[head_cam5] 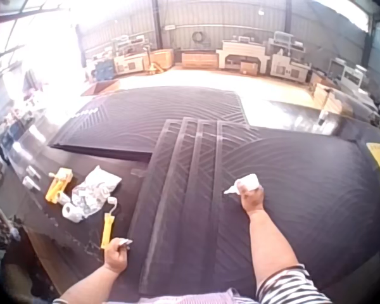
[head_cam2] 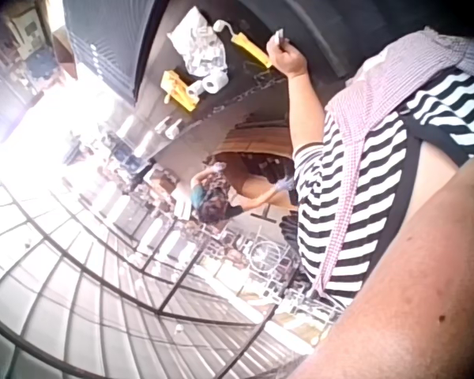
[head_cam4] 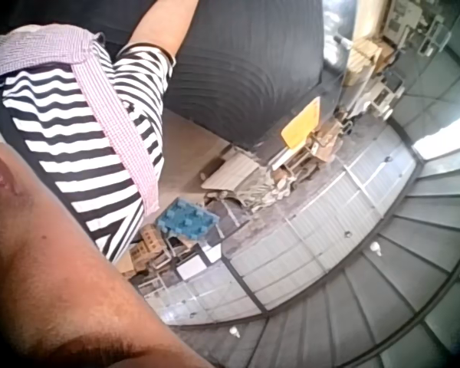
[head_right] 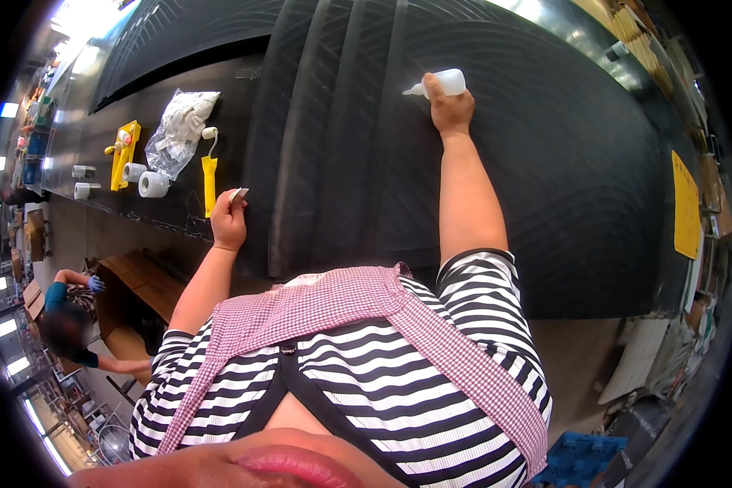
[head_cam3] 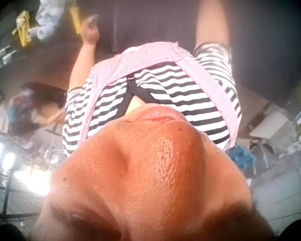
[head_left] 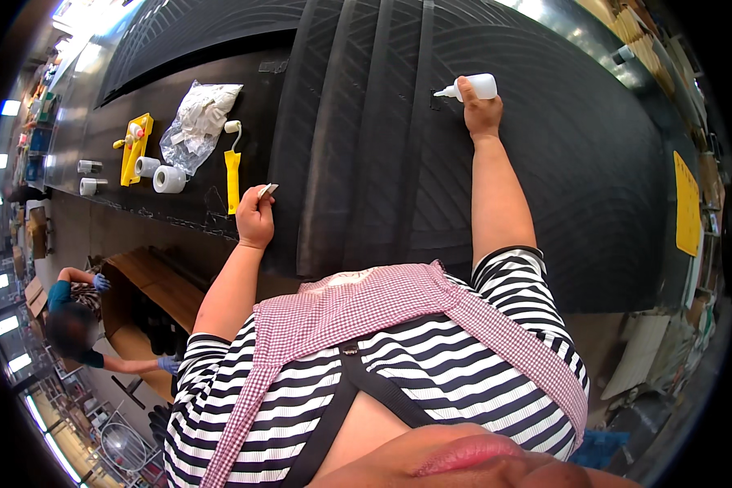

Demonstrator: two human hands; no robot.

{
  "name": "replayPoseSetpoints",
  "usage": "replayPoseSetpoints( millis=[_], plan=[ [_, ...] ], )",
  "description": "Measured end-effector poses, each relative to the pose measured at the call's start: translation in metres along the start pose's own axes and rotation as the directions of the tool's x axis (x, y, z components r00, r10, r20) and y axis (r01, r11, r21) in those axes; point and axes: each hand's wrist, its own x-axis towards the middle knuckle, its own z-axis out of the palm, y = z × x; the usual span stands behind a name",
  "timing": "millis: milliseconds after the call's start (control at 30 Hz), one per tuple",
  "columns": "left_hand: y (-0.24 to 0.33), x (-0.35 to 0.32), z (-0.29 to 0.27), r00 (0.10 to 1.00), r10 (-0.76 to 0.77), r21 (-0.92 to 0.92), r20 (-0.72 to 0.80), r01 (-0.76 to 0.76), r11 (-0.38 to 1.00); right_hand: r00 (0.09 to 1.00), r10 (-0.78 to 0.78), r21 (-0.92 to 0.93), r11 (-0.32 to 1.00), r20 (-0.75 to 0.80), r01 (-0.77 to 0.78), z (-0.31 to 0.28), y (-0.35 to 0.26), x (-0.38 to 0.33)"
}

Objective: The person applies adhesive labels to large black foam sheets by hand, using a bottle of glue and a small roller to secure the labels in a line across the material.

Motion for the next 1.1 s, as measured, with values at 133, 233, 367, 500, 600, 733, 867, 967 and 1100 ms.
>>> replayPoseSetpoints(
  millis=[133,233,367,500,600,733,867,967,1100],
  plan=[
    [0.001,0.0,0.0,1.0,0.01,0.008,-0.003,-0.01,1.0,0.998,-0.047,-0.025,0.999,0.032,0.048,-0.003,-0.002,-0.001],
    [0.005,0.001,-0.001,1.0,0.011,0.022,-0.006,-0.011,1.0,0.999,-0.025,0.088,0.996,0.046,0.021,-0.005,-0.005,-0.003],
    [0.002,0.001,-0.001,1.0,-0.009,0.008,0.007,0.009,1.0,1.0,-0.005,0.165,0.986,0.016,0.002,-0.006,-0.002,-0.001],
    [0.002,0.0,-0.001,1.0,-0.013,0.001,0.007,0.013,1.0,0.999,-0.035,0.023,0.999,0.012,0.035,-0.007,-0.005,-0.002],
    [0.002,0.0,-0.001,1.0,-0.007,0.009,0.005,0.007,1.0,0.997,-0.018,0.096,0.995,0.071,0.011,-0.01,-0.002,-0.004],
    [0.0,0.0,-0.001,1.0,-0.009,0.01,-0.001,0.009,1.0,0.994,-0.023,0.198,0.98,0.107,0.001,-0.015,-0.002,-0.006],
    [0.0,0.002,-0.001,1.0,-0.018,-0.004,0.003,0.018,1.0,0.999,0.03,0.465,0.884,0.031,-0.041,-0.012,-0.013,-0.007],
    [0.001,-0.001,-0.004,1.0,-0.025,-0.004,0.016,0.026,1.0,0.993,0.113,0.583,0.806,0.017,-0.101,-0.004,-0.045,-0.027],
    [0.005,0.003,-0.003,1.0,0.014,0.001,0.001,-0.014,1.0,0.965,0.257,0.712,0.671,0.04,-0.209,-0.004,-0.056,-0.038]
  ],
)
